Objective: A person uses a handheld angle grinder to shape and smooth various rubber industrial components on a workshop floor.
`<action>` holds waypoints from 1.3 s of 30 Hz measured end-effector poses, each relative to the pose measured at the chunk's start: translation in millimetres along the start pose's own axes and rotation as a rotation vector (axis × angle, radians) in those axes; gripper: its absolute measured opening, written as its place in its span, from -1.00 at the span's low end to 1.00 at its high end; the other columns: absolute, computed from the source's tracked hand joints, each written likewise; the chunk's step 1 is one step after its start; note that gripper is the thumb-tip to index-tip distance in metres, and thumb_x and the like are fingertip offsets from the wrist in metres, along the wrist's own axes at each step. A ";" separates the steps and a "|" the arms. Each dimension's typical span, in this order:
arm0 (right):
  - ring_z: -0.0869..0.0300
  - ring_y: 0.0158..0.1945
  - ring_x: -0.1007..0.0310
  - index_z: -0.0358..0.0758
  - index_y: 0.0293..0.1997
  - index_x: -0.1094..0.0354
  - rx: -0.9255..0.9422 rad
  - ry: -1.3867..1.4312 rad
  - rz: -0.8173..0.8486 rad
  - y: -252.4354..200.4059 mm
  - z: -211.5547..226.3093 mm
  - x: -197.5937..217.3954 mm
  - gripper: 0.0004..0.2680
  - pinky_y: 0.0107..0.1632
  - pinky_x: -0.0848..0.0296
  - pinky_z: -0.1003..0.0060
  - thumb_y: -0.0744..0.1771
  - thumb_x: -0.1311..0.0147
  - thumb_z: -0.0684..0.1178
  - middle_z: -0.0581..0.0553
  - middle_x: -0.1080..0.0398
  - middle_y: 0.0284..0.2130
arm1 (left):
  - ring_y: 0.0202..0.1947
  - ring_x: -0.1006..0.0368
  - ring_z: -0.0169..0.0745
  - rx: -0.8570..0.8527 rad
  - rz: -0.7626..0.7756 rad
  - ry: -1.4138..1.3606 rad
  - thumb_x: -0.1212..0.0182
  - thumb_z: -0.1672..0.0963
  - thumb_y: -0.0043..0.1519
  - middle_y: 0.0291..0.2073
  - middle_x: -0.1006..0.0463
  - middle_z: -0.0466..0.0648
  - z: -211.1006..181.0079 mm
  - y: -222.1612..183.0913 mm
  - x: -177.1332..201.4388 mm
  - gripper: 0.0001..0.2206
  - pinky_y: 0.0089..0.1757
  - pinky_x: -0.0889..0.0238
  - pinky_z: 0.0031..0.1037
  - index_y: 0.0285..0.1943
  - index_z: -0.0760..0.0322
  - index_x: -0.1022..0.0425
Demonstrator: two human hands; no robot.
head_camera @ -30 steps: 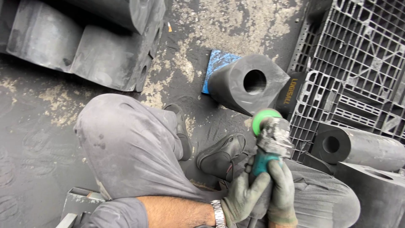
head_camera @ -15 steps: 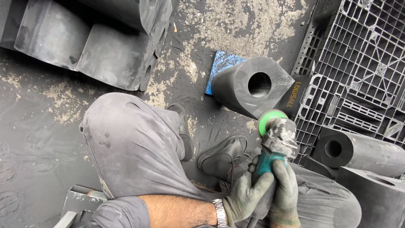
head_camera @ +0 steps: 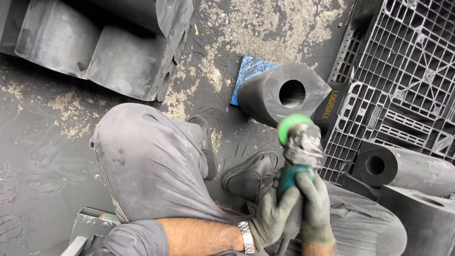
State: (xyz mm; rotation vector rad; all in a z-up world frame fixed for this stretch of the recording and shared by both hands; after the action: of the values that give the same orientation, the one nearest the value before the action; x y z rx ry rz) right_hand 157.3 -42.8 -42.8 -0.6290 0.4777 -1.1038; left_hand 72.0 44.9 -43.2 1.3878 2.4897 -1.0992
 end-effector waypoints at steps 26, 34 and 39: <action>0.11 -0.26 -0.50 -0.51 -0.01 -0.37 -0.056 0.048 -0.036 0.0 10.3 -10.9 -0.72 -0.16 -0.51 0.25 0.39 0.01 0.01 -0.26 -0.50 -0.26 | -0.37 -0.49 -0.32 0.172 0.012 0.043 -0.13 -0.05 0.36 -0.41 -0.59 0.04 20.0 3.7 -1.5 -0.55 -0.33 -0.36 -0.44 -0.15 0.55 -0.53; 0.18 -0.25 -0.51 -0.44 0.04 -0.37 0.003 0.080 -0.134 4.4 10.0 3.9 -0.73 -0.16 -0.51 0.30 0.38 0.03 0.01 -0.21 -0.49 -0.24 | -0.27 -0.51 -0.34 0.201 0.083 -0.023 -0.13 -0.04 0.34 -0.32 -0.59 -0.05 31.3 10.0 -9.6 -0.59 -0.25 -0.41 -0.50 -0.04 0.48 -0.49; 0.16 -0.26 -0.48 -0.45 0.07 -0.35 -0.096 0.007 -0.052 9.9 6.2 -8.0 -0.72 -0.20 -0.50 0.27 0.37 -0.01 0.00 -0.22 -0.48 -0.25 | -0.06 -0.50 -0.29 -0.060 -0.064 -0.077 -0.10 -0.02 0.39 -0.09 -0.56 -0.04 -10.3 9.4 2.3 -0.58 -0.07 -0.41 -0.45 0.16 0.48 -0.40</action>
State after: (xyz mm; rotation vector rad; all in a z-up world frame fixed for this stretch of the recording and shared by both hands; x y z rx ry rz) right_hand 164.9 -30.9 -44.6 -0.7251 0.5249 -1.1371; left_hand 80.5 56.1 -41.6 1.2342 2.5069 -1.0584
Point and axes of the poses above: each hand's wrist, its own y-axis towards the middle knuckle, its own x-axis out of the back of the hand, z = x × y, the point moved 8 cm from there along y, towards the middle knuckle
